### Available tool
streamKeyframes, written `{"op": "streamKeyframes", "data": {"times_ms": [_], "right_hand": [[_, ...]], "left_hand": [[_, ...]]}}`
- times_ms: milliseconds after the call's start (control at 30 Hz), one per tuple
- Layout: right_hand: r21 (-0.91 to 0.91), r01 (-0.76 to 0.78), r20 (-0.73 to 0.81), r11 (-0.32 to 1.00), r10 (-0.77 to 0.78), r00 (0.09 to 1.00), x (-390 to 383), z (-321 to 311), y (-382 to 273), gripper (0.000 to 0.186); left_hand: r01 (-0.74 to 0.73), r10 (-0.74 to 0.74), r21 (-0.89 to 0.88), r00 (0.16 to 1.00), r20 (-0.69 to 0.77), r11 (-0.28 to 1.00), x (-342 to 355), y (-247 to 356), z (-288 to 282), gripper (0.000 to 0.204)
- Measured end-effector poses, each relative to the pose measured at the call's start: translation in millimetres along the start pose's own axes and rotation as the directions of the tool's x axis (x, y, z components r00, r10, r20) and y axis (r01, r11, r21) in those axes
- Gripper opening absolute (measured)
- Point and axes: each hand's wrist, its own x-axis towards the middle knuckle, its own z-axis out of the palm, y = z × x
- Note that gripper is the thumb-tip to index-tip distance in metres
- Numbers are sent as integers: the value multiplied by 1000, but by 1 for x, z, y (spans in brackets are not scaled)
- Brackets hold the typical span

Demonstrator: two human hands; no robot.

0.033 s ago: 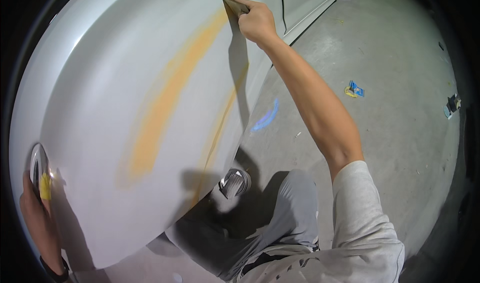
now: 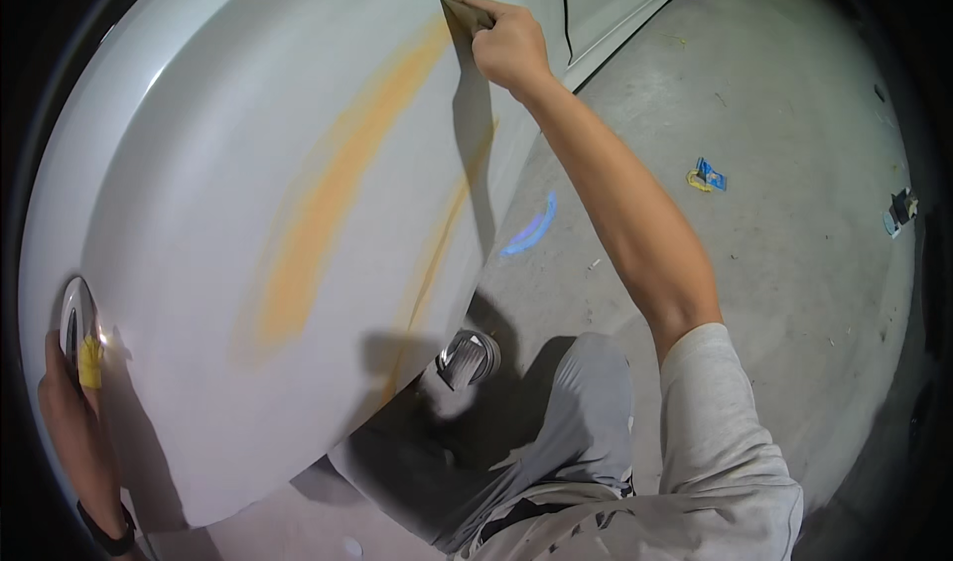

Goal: The person applies a yellow body filler to a damaged area on the rear bumper of a white car using a putty knife. They spread the filler in smooth strokes, then scrape excess material back into the container.

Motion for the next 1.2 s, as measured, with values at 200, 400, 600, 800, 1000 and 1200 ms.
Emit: {"op": "streamKeyframes", "data": {"times_ms": [200, 400, 600, 800, 1000, 1200], "right_hand": [[26, 90, -44, 996, -89, 995, -89, 27, -41, 54], [41, 151, -58, 988, -149, 987, -169, 47, -82, 53], [56, 234, -47, 971, -232, 972, -241, 70, -122, 50], [107, 276, -32, 955, -274, 961, -291, 83, -147, 54], [87, 295, -12, 952, -295, 955, -330, 88, -167, 59], [145, 383, -45, 912, -381, 924, -344, 91, -170, 57]], "left_hand": [[-38, 32, -147, 999, -44, 988, 11, 27, -13, 50], [-91, 76, -110, 988, -133, 990, 14, 45, -21, 48], [-163, 144, -114, 977, -157, 980, 21, 47, -25, 47], [-177, 150, -131, 970, -193, 976, 19, 55, -33, 47], [-199, 175, -106, 965, -196, 974, 15, 66, -45, 44], [-154, 128, -164, 979, -162, 974, 12, 73, -51, 44]]}}
